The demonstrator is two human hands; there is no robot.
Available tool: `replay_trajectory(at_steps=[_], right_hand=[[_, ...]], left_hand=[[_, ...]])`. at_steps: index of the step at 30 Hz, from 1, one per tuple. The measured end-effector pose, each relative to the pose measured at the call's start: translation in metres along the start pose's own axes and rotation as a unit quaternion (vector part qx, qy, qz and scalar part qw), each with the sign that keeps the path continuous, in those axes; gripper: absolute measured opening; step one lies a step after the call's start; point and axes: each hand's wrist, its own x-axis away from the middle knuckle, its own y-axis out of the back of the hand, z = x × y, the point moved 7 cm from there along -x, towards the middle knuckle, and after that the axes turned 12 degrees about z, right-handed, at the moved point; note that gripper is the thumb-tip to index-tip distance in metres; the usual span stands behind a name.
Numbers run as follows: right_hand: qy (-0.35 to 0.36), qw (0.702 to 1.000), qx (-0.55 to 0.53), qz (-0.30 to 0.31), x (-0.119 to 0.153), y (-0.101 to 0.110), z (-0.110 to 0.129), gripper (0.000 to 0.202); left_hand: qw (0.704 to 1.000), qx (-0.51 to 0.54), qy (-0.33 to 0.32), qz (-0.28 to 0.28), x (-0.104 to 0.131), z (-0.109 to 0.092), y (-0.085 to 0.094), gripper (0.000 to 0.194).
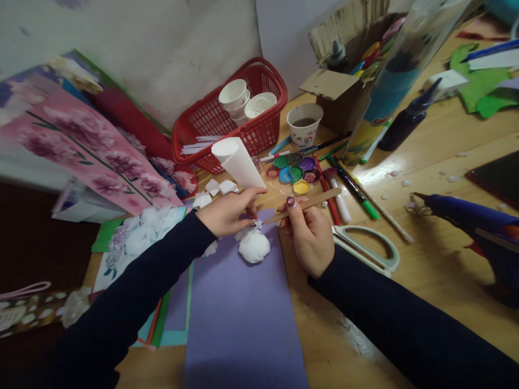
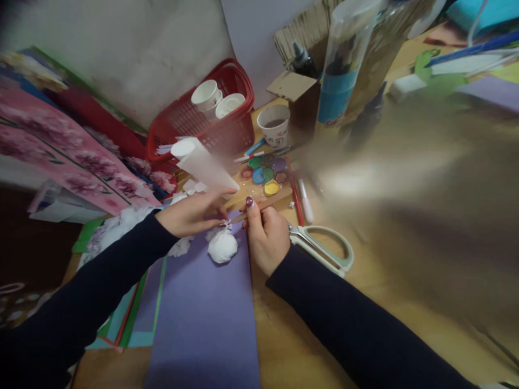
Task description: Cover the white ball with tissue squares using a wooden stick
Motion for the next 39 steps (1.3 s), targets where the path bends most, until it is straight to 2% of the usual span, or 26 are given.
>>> replay_trajectory(at_steps=[7, 19, 33, 36, 39], right_hand=[[0.001, 1.000, 0.002, 0.003, 0.000, -0.001, -0.001, 0.042], [0.012, 1.000, 0.001, 0.004, 0.000, -0.001, -0.001, 0.042], [0.007, 1.000, 0.016, 0.004, -0.003, -0.001, -0.002, 0.043], [0.015, 0.998, 0.058, 0.034, -0.003, -0.005, 0.001, 0.048], [0.041, 0.989, 0.103, 0.095, -0.002, -0.015, 0.006, 0.050]], left_hand=[[1.000, -0.003, 0.014, 0.000, -0.005, 0.004, -0.003, 0.064], [0.999, -0.023, 0.038, 0.021, -0.005, 0.000, -0.001, 0.064], [1.000, -0.005, 0.004, 0.006, -0.003, 0.006, -0.004, 0.064], [1.000, -0.012, -0.003, -0.009, 0.002, 0.003, 0.002, 0.060], [0.999, -0.024, 0.028, -0.036, 0.016, -0.002, 0.006, 0.049]])
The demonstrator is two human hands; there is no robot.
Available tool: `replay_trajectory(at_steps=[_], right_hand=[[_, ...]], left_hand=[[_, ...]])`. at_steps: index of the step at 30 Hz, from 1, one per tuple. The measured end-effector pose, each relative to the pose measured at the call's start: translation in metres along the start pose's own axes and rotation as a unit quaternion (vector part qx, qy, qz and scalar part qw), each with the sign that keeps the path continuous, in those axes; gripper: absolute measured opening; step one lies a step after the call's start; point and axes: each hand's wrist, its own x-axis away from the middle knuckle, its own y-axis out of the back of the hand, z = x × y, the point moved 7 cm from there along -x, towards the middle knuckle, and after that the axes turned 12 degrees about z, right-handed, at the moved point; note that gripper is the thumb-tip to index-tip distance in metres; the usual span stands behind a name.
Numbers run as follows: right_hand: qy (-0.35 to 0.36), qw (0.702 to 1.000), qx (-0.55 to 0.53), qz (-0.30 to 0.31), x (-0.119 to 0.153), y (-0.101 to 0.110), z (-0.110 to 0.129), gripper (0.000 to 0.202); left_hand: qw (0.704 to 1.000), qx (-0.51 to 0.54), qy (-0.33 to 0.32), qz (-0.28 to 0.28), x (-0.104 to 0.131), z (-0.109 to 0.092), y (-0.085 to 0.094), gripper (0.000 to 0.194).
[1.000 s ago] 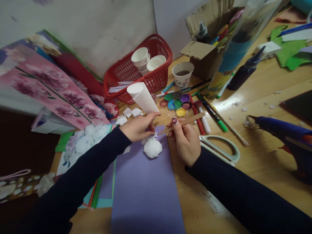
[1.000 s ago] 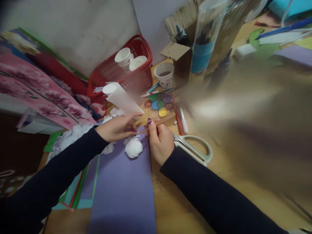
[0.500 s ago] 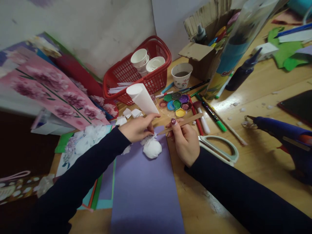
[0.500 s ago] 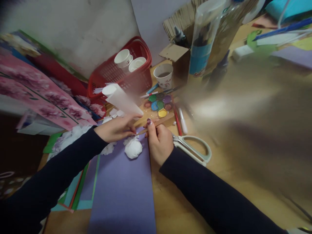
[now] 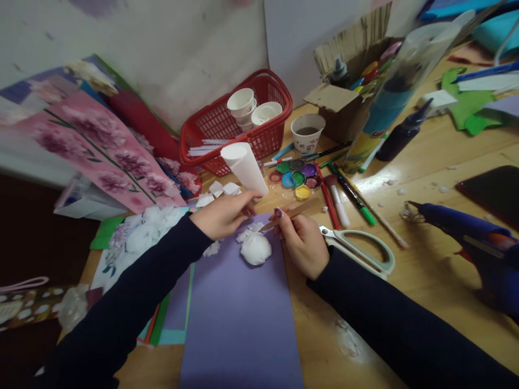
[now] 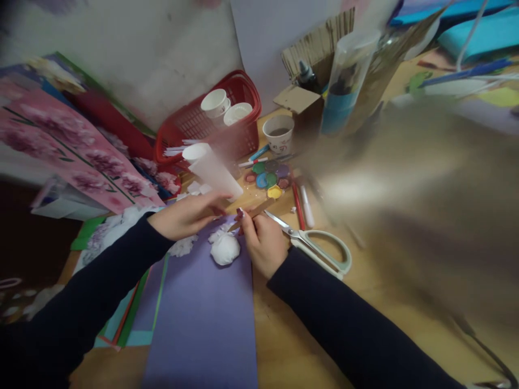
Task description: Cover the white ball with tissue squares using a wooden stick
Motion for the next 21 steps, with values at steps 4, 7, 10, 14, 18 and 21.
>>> replay_trajectory(at_steps=[4, 7, 10, 14, 18, 21], right_hand=[[0.022, 0.999, 0.024, 0.025, -0.001, -0.007, 0.003, 0.045], [0.010, 1.000, 0.004, 0.006, -0.001, -0.006, -0.001, 0.044], [-0.013, 0.999, -0.017, -0.026, -0.001, -0.003, -0.006, 0.047], [-0.009, 1.000, 0.016, -0.017, -0.003, -0.005, -0.003, 0.047], [-0.015, 0.998, 0.054, -0.004, -0.006, -0.009, -0.003, 0.046], [-0.036, 0.997, 0.065, 0.004, -0.008, -0.011, -0.007, 0.047]], left_hand=[[0.994, -0.012, 0.090, -0.057, 0.033, -0.003, -0.002, 0.047], [0.988, -0.010, 0.134, -0.074, 0.058, -0.006, -0.017, 0.044], [0.983, 0.015, 0.166, -0.082, 0.076, -0.006, -0.037, 0.043], [0.976, 0.046, 0.203, -0.069, 0.088, -0.002, -0.063, 0.046], [0.972, 0.059, 0.219, -0.067, 0.092, 0.000, -0.075, 0.058], [0.972, 0.061, 0.216, -0.065, 0.092, 0.001, -0.077, 0.060]])
